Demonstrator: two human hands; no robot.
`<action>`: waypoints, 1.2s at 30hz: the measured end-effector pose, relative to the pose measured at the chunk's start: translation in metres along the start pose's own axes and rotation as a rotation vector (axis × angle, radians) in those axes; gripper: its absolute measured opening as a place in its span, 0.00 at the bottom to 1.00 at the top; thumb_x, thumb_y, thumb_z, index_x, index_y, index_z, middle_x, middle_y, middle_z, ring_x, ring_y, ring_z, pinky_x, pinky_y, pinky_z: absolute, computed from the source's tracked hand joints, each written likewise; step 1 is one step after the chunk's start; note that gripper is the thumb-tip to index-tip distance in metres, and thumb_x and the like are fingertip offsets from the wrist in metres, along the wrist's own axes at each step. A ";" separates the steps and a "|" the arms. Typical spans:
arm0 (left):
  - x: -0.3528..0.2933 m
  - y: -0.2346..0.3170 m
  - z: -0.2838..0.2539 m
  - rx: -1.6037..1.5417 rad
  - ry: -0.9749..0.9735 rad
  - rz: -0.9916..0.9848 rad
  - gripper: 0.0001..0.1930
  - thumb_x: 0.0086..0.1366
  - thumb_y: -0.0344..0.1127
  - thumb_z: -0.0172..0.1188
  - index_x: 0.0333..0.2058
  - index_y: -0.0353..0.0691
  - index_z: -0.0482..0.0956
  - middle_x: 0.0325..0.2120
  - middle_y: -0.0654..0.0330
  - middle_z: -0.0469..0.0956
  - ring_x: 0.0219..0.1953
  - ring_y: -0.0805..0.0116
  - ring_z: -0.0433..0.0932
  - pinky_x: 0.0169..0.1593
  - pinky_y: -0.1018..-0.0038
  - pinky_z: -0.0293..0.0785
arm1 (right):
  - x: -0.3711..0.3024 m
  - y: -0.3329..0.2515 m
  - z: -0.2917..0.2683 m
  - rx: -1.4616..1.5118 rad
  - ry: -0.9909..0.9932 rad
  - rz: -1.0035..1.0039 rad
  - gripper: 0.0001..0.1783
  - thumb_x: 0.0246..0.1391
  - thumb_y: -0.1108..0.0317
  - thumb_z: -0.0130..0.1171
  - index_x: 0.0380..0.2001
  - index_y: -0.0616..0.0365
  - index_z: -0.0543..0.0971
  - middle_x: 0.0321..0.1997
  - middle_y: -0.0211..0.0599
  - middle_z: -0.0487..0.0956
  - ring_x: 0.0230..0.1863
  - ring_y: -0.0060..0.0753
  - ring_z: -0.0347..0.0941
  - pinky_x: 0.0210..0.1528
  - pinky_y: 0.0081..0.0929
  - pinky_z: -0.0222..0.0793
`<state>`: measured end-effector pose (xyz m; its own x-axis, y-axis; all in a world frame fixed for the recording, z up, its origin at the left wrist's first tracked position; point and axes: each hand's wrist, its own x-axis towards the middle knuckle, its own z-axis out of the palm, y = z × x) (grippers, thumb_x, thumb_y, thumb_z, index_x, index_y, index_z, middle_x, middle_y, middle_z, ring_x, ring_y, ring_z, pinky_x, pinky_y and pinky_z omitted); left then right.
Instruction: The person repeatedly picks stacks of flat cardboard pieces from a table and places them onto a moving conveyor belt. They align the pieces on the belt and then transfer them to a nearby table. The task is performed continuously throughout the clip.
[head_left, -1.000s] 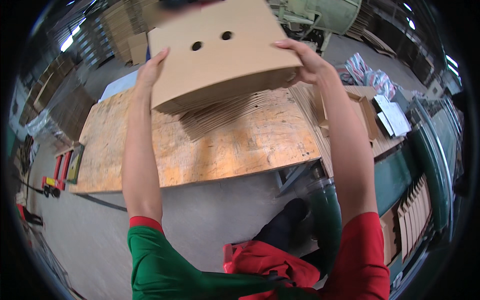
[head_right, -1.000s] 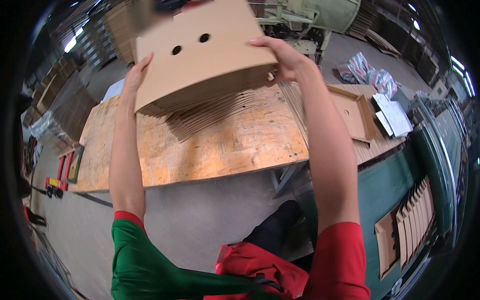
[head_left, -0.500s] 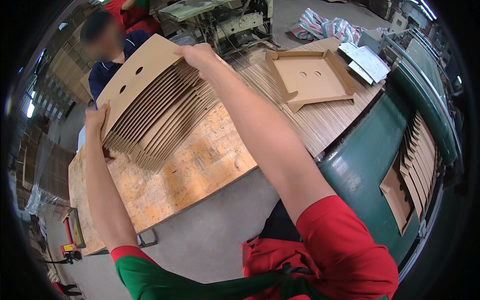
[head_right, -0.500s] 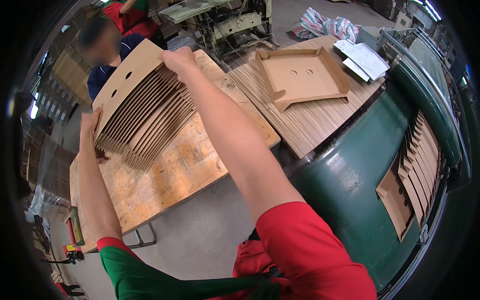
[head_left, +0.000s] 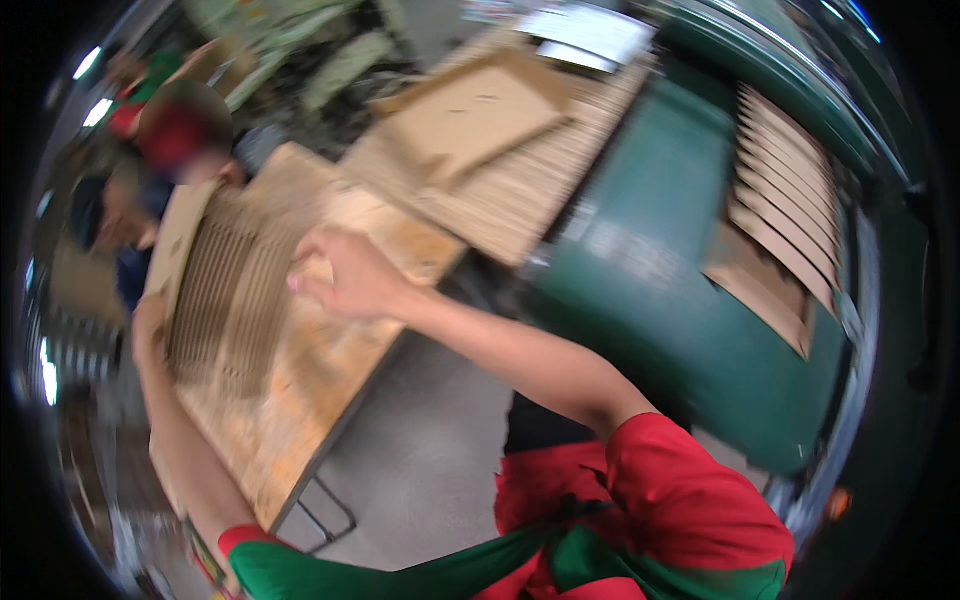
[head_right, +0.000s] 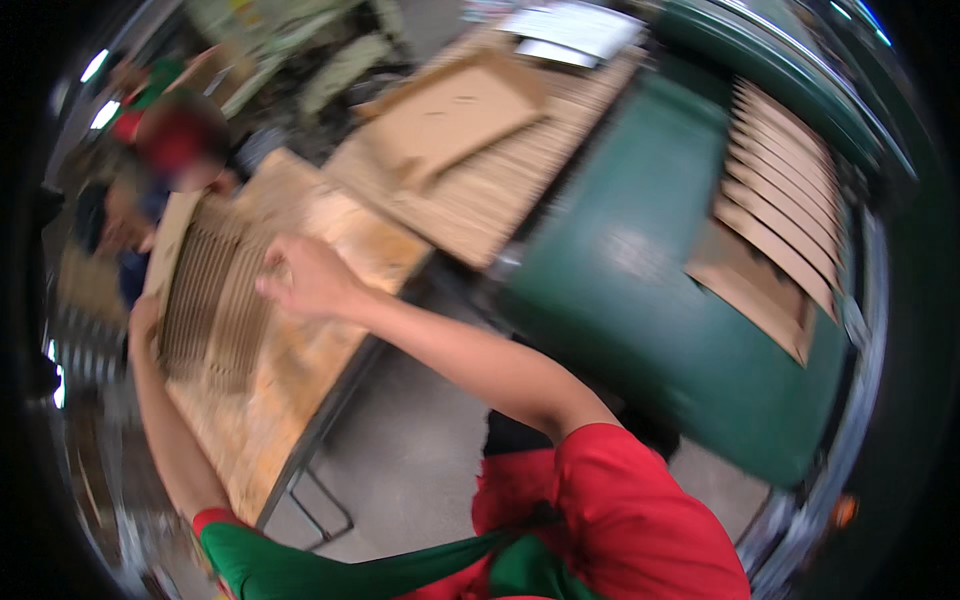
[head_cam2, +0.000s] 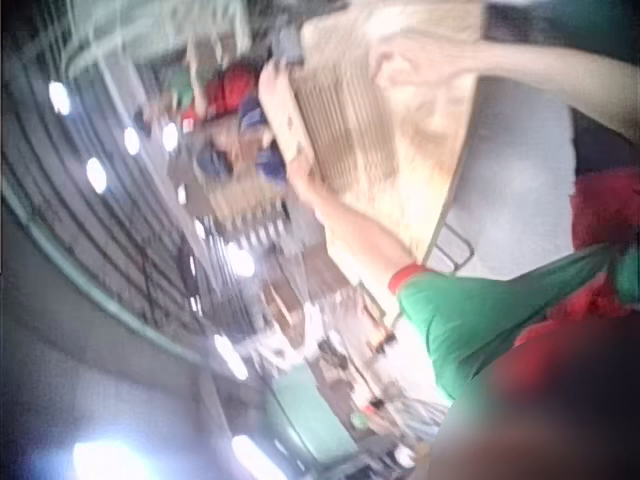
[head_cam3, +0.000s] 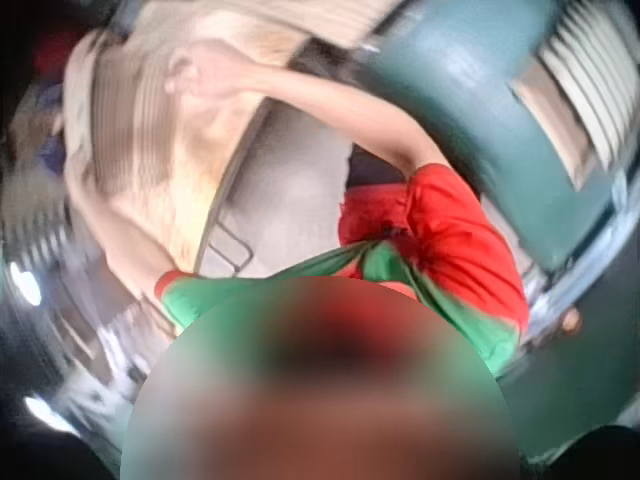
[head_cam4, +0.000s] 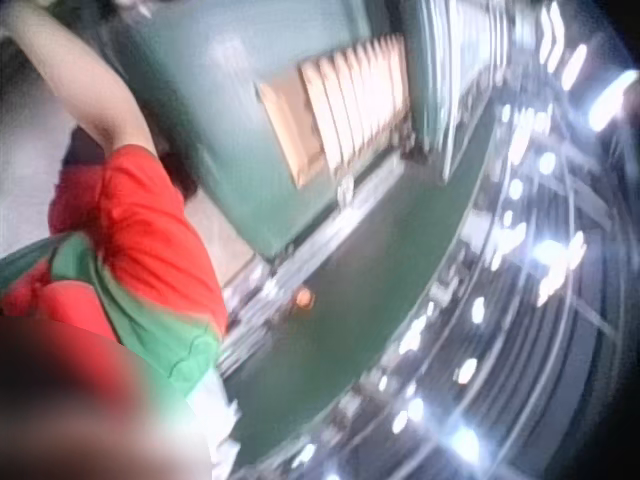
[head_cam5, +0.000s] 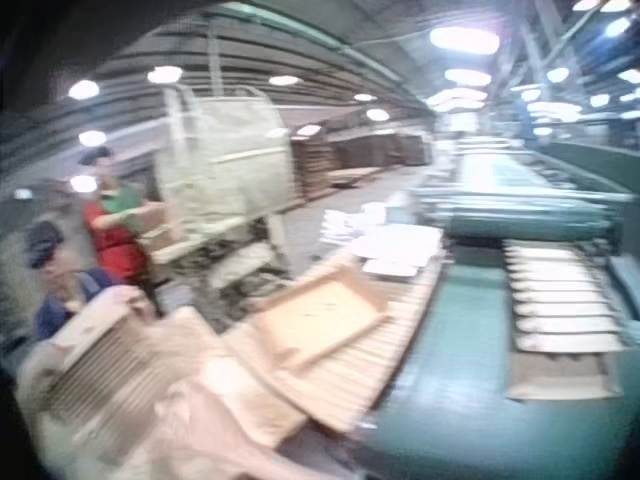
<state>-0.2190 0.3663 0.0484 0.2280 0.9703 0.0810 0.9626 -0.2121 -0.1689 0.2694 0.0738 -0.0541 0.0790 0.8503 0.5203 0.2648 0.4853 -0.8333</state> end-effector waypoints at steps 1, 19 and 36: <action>0.010 0.006 -0.007 -0.042 0.054 -0.056 0.25 0.76 0.50 0.52 0.49 0.30 0.83 0.45 0.35 0.84 0.49 0.37 0.84 0.50 0.46 0.77 | -0.041 0.006 -0.033 0.005 0.050 -0.035 0.22 0.59 0.55 0.69 0.47 0.63 0.82 0.49 0.51 0.84 0.53 0.54 0.80 0.57 0.46 0.74; -0.371 0.875 0.042 -0.824 0.212 1.454 0.75 0.43 0.62 0.84 0.79 0.42 0.41 0.77 0.32 0.38 0.79 0.27 0.40 0.78 0.38 0.44 | -0.499 -0.075 -0.447 -1.783 0.298 0.393 0.64 0.37 0.28 0.72 0.75 0.45 0.65 0.80 0.44 0.59 0.81 0.56 0.49 0.80 0.60 0.44; -0.340 0.926 0.045 -1.197 0.467 1.591 0.24 0.66 0.22 0.64 0.61 0.31 0.77 0.62 0.45 0.79 0.63 0.46 0.78 0.68 0.56 0.72 | -0.443 -0.025 -0.426 -1.883 0.869 0.147 0.20 0.54 0.65 0.57 0.48 0.62 0.81 0.53 0.45 0.81 0.59 0.49 0.77 0.67 0.48 0.72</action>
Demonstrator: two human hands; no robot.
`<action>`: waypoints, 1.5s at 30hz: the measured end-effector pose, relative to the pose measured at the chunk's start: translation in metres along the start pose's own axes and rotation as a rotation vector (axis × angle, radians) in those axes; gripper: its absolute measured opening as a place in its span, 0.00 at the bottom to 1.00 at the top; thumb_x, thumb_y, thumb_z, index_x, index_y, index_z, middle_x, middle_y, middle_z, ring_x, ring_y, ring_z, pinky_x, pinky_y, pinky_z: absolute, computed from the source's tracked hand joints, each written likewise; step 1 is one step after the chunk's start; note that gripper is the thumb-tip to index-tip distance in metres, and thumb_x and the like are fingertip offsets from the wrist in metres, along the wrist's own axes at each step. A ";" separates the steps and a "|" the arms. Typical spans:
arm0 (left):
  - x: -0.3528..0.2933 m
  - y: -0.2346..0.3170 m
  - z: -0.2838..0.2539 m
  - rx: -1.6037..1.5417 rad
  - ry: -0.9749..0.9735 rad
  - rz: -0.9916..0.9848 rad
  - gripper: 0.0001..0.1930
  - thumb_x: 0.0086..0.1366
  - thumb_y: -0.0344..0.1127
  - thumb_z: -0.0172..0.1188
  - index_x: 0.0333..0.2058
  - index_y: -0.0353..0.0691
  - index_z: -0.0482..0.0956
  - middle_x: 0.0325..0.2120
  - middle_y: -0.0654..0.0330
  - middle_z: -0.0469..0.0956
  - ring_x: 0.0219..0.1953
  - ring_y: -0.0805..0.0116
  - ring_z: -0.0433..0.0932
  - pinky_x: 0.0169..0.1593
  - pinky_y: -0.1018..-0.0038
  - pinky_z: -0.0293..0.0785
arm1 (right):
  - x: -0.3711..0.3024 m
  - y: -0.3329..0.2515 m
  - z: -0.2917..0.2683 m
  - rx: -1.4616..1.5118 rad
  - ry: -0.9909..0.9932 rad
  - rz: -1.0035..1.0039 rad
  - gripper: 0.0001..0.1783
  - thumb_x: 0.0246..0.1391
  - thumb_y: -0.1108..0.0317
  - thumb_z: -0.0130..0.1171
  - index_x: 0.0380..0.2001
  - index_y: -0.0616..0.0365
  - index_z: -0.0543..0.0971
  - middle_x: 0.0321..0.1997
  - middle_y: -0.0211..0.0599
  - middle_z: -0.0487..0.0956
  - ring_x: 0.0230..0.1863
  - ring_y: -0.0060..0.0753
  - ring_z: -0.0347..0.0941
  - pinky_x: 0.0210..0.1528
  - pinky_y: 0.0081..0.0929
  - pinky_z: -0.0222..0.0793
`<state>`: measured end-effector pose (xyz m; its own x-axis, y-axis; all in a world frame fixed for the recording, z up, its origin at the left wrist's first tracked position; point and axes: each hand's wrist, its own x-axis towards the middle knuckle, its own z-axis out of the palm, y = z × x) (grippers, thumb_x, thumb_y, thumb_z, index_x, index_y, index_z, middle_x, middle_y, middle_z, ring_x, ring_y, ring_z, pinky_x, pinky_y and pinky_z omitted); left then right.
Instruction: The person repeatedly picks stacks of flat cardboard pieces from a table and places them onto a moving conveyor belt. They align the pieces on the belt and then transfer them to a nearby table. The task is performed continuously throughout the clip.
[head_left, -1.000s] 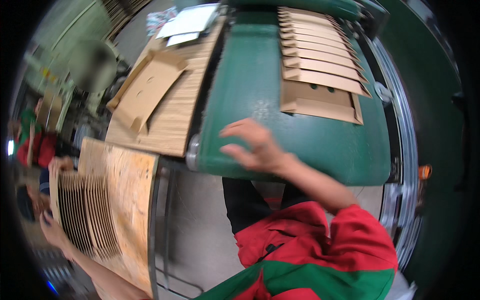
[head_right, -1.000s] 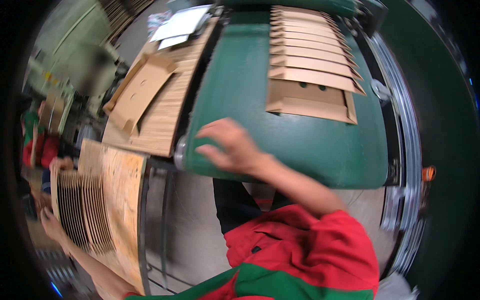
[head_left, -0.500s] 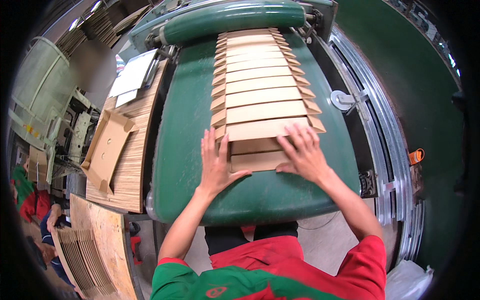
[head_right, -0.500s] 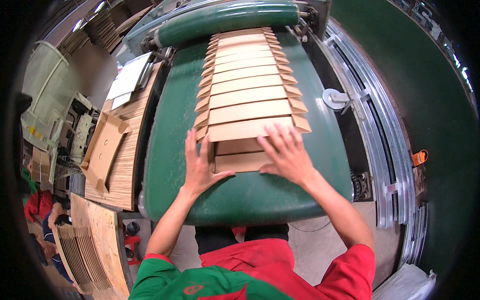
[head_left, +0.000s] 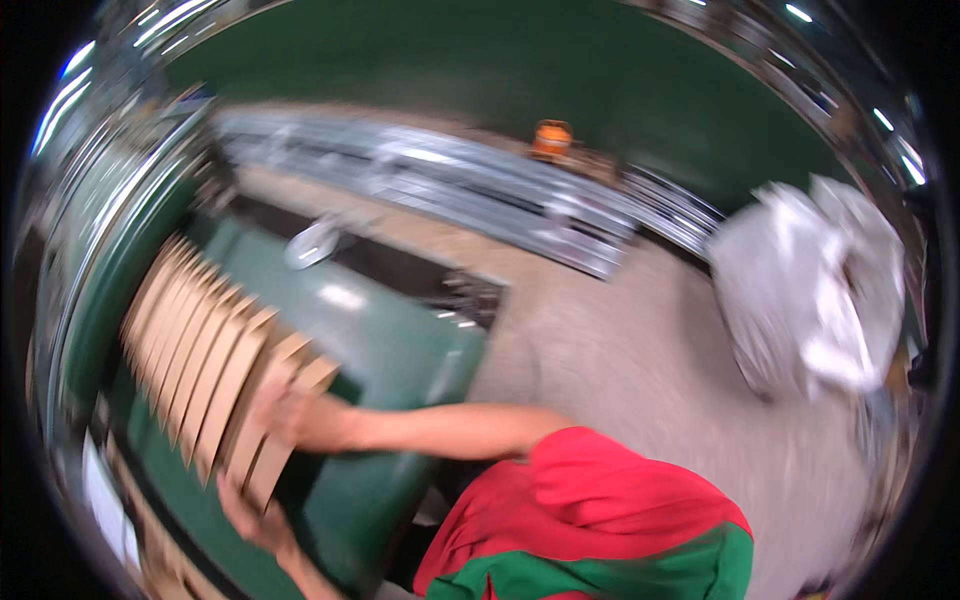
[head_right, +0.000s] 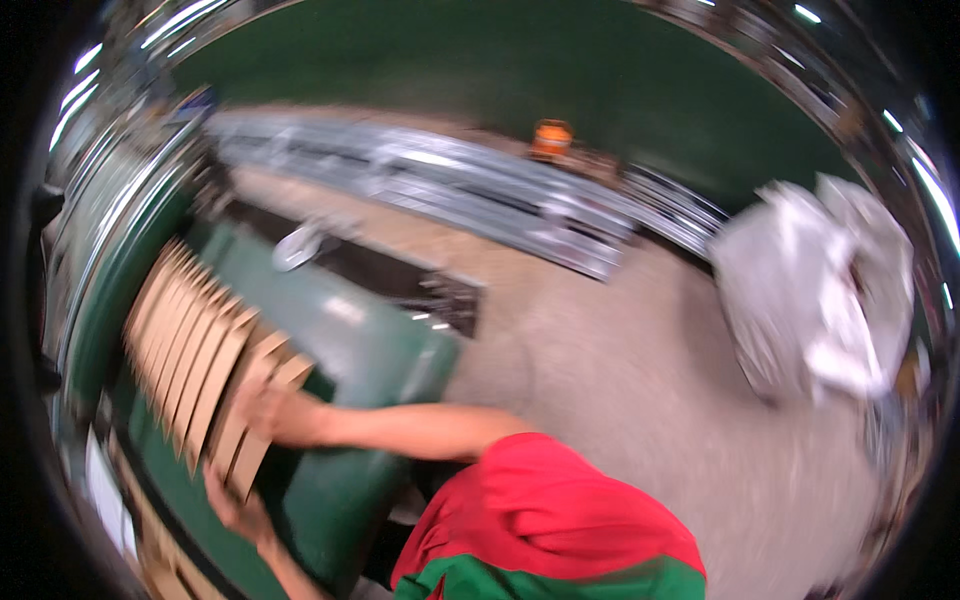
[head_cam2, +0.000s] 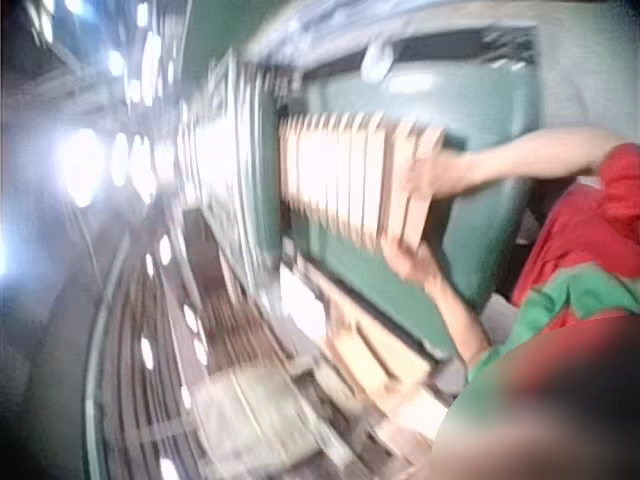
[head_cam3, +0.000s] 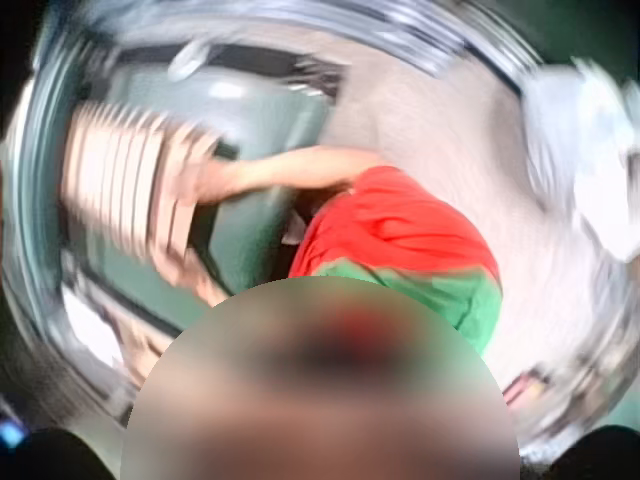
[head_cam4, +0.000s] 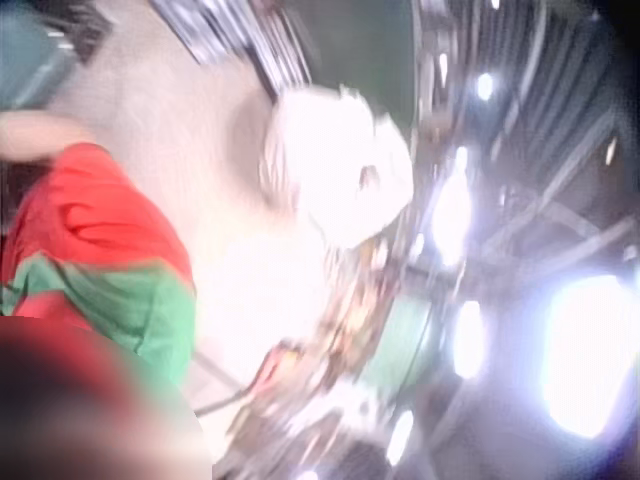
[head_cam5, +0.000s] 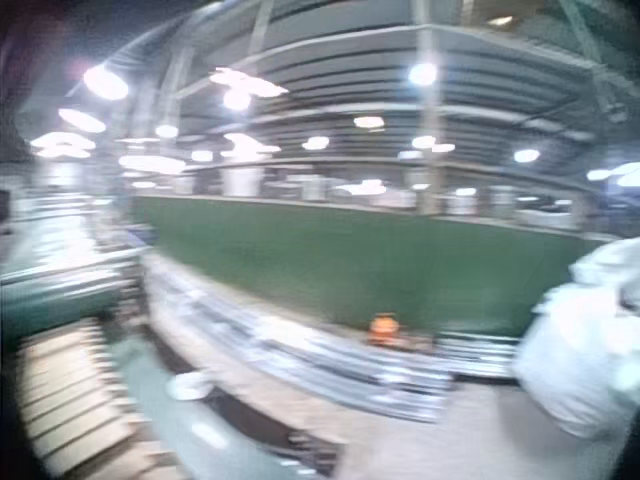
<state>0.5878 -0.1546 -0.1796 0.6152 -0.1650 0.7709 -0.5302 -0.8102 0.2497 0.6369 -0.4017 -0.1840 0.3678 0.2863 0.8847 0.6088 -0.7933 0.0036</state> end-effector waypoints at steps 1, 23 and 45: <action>0.000 0.002 0.002 -0.007 0.016 -0.016 0.24 0.67 0.22 0.63 0.62 0.30 0.77 0.61 0.46 0.79 0.62 0.45 0.78 0.67 0.56 0.72 | -0.005 -0.004 0.004 -0.049 -0.005 -0.023 0.18 0.53 0.64 0.57 0.45 0.61 0.81 0.53 0.44 0.80 0.61 0.48 0.75 0.69 0.49 0.69; 0.006 0.123 0.045 -0.403 0.062 0.271 0.25 0.70 0.37 0.67 0.61 0.32 0.77 0.57 0.46 0.80 0.58 0.46 0.80 0.63 0.52 0.76 | -0.039 0.006 -0.013 -0.189 0.066 -0.136 0.13 0.69 0.62 0.50 0.45 0.51 0.82 0.44 0.38 0.81 0.49 0.44 0.78 0.52 0.46 0.73; 0.026 0.150 0.003 -0.513 -0.048 0.256 0.31 0.66 0.36 0.68 0.65 0.32 0.73 0.64 0.46 0.76 0.65 0.44 0.75 0.69 0.52 0.69 | -0.038 0.019 -0.081 -0.009 0.015 0.101 0.14 0.62 0.63 0.53 0.44 0.59 0.81 0.46 0.46 0.80 0.52 0.49 0.77 0.60 0.48 0.72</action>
<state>0.5262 -0.2825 -0.1238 0.4493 -0.3549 0.8198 -0.8735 -0.3669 0.3199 0.5776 -0.4715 -0.1798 0.4163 0.1961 0.8878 0.5629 -0.8224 -0.0823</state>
